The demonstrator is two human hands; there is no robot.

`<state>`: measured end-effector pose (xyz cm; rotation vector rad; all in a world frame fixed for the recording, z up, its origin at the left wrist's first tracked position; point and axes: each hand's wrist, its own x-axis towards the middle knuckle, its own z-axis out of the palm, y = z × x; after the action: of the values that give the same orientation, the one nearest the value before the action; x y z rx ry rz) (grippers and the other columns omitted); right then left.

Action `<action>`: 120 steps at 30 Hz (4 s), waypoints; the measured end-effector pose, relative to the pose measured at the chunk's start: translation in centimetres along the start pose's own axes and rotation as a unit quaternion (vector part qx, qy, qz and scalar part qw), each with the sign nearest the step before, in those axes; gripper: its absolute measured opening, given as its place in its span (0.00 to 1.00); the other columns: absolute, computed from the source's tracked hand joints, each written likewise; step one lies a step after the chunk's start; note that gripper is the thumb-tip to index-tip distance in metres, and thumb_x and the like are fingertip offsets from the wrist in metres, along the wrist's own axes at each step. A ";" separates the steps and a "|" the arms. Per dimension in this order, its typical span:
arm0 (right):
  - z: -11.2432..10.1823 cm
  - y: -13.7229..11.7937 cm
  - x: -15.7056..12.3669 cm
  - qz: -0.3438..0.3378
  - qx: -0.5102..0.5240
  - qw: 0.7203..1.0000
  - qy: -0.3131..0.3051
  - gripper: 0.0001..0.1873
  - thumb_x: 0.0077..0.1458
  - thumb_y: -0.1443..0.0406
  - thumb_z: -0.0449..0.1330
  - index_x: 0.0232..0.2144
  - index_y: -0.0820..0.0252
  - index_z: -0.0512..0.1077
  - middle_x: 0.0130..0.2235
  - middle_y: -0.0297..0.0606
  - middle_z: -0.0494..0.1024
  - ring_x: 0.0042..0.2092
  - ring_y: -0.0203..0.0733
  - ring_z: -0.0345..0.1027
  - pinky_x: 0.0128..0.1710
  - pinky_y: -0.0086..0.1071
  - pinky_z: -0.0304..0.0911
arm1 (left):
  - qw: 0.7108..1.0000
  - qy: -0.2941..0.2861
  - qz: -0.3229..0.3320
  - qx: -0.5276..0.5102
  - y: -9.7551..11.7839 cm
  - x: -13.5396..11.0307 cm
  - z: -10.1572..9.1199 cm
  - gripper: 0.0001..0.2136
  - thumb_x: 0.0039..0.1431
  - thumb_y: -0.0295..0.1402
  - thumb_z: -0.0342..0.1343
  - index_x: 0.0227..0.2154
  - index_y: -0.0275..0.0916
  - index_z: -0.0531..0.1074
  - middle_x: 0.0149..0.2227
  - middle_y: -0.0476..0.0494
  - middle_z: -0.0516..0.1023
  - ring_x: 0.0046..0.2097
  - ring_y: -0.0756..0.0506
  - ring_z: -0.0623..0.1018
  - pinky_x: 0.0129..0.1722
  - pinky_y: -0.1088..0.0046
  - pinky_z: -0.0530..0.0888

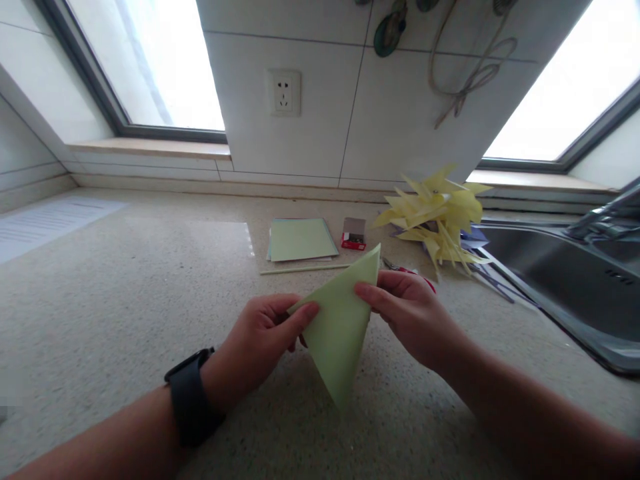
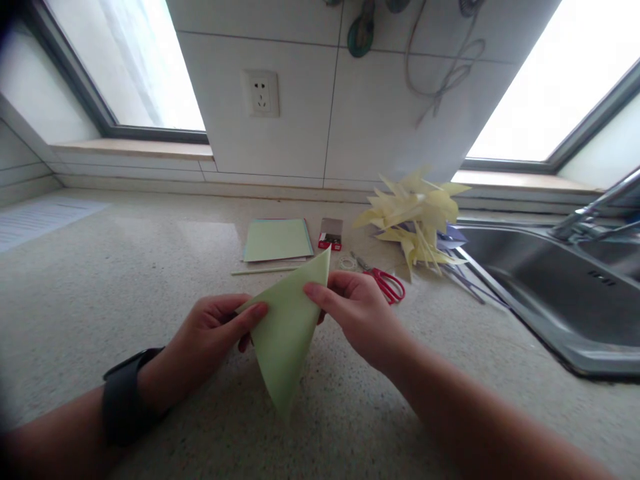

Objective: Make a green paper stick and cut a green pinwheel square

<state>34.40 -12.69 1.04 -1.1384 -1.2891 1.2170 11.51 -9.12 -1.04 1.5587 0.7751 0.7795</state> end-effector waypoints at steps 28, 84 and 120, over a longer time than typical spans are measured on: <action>-1.6 -1.5 0.4 -0.088 0.058 0.989 0.102 0.09 0.54 0.61 0.71 0.26 0.58 0.80 0.24 0.32 0.76 0.27 0.32 0.68 0.28 0.27 0.62 | 0.998 -0.010 0.015 0.062 -0.3 -0.5 0.2 0.19 0.67 0.45 0.54 0.26 0.36 0.74 0.23 0.53 0.65 0.25 0.53 0.64 0.23 0.80 0.61; -1.2 -0.9 -0.1 -0.065 0.008 0.996 0.058 0.16 0.58 0.59 0.68 0.20 0.58 0.76 0.21 0.31 0.73 0.24 0.32 0.63 0.24 0.29 0.57 | 0.999 -0.002 0.007 0.049 0.1 -0.5 0.3 0.18 0.65 0.45 0.55 0.26 0.36 0.76 0.22 0.51 0.66 0.25 0.52 0.63 0.23 0.78 0.62; -0.9 -0.5 0.5 -0.108 0.123 0.984 0.066 0.15 0.59 0.59 0.65 0.22 0.60 0.76 0.21 0.30 0.73 0.22 0.31 0.67 0.21 0.24 0.66 | 0.999 -0.014 0.013 0.044 0.2 -0.3 0.3 0.19 0.65 0.44 0.55 0.23 0.37 0.75 0.21 0.51 0.68 0.24 0.52 0.65 0.23 0.78 0.62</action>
<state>35.26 -12.13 1.55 -0.8617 -1.0973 1.0865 11.54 -9.57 -0.89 1.6571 0.7794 0.7489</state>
